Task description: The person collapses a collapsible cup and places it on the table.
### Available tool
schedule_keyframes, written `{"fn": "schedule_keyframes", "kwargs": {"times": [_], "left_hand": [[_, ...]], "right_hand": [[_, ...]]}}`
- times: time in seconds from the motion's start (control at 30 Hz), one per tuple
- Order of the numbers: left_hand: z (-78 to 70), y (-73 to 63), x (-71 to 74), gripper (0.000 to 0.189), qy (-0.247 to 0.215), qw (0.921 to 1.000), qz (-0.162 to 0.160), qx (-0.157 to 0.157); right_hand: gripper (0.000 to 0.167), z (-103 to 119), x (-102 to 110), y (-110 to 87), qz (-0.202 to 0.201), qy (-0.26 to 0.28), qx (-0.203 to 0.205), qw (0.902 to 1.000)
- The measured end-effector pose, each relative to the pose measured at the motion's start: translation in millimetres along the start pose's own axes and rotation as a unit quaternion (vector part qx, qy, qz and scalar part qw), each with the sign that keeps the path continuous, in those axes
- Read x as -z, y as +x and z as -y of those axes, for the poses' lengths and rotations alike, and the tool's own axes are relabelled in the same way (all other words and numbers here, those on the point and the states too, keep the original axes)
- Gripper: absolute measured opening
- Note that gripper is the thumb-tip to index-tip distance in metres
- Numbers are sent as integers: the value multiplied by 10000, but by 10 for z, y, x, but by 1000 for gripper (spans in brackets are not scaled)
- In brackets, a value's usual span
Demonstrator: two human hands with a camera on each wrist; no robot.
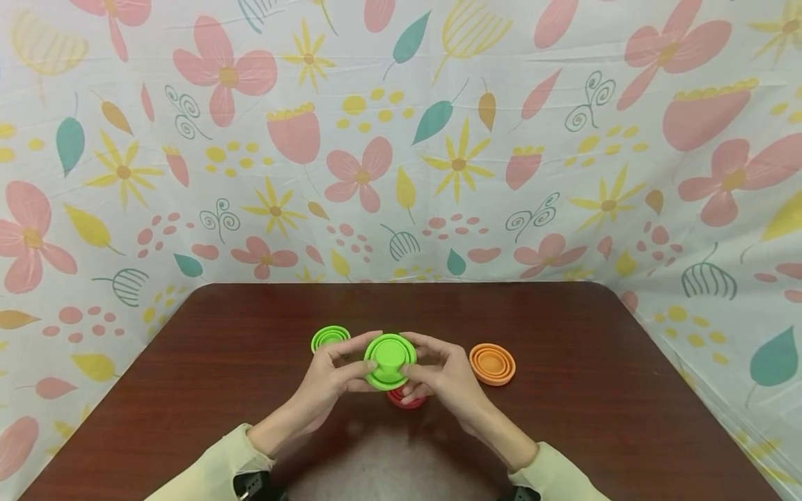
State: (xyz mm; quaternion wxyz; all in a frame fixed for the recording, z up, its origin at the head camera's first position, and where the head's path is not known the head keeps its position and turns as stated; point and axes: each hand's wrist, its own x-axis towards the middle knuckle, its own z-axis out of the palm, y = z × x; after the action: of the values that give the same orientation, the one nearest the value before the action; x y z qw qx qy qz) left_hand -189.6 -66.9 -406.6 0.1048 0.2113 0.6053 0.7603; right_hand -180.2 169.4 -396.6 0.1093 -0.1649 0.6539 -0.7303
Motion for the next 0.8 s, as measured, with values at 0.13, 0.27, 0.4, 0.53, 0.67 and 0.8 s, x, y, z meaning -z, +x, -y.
{"fn": "schedule_keyframes", "kwargs": {"times": [0.13,0.27,0.4,0.53,0.67,0.8], "left_hand": [[-34,-16,-18,64,-75,9997,209,103],[-46,-19,-20,66,-12,9995,309,60],[-35,-17,-26,66,-15,9994,340,37],[-22,-15,-41,66,-48,9996,261,1],[-12,-11,-51,66,-24,9998,190,-32],[-8,-7,-64,66,14,10000,53,-23]], "right_hand": [[62,7,19,1,10,-83,36,10000],[69,0,24,-10,184,-17,-48,9998],[71,-14,18,-19,231,-28,-39,9997],[70,-32,7,-16,216,-95,23,9997],[70,-44,0,-13,195,-190,82,9996],[68,-59,-10,-9,166,-229,149,9995]]}}
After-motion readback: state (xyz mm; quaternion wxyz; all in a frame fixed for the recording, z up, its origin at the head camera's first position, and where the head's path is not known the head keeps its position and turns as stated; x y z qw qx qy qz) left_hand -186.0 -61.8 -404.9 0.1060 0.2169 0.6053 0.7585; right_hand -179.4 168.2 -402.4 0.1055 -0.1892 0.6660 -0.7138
